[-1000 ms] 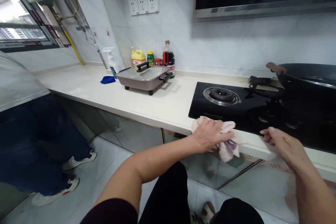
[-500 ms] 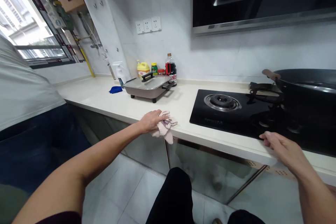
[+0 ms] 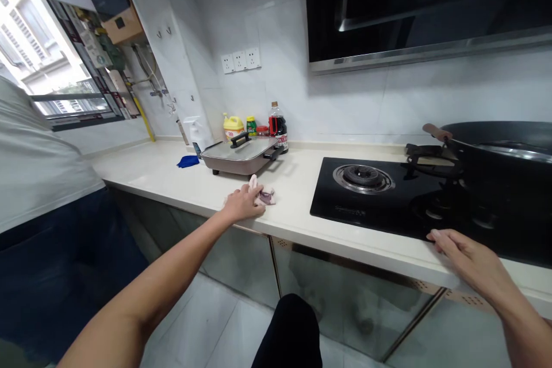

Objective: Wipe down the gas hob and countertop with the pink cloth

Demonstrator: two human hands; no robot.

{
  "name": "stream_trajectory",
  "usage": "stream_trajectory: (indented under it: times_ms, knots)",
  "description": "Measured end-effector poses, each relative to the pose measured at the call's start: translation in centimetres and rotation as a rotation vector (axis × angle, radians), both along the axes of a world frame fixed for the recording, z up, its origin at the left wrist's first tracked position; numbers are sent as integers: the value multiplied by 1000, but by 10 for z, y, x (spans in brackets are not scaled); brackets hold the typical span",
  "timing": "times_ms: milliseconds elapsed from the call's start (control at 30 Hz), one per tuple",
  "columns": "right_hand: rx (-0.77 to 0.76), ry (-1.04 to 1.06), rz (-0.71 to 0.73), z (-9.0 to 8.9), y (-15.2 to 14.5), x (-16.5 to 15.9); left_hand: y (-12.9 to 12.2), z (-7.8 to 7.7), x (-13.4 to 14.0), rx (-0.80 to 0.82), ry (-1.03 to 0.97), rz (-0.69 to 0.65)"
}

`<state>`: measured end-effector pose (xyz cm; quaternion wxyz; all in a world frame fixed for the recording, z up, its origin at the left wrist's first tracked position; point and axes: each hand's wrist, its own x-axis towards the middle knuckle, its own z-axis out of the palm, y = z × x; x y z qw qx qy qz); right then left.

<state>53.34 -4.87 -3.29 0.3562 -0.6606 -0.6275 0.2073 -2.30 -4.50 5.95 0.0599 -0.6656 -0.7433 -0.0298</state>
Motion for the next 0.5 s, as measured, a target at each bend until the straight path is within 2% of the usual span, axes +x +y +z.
stream_trajectory:
  times_ms: [133,233,300,400,500]
  knots:
    - [12,11,-9,-5,2,5,2,7,-30,12,10,-95]
    - [-6,2,-16,-4,2,4,12,0,-42,96,18,-170]
    - [-16,-20,-4,-2,1,1,23,-8,-40,111,-83,-222]
    - [-29,-57,-13,3,-2,-5,43,-17,-26,19,-215,-281]
    - [-39,-71,-20,6,-5,-9,69,-20,-4,-34,-261,-230]
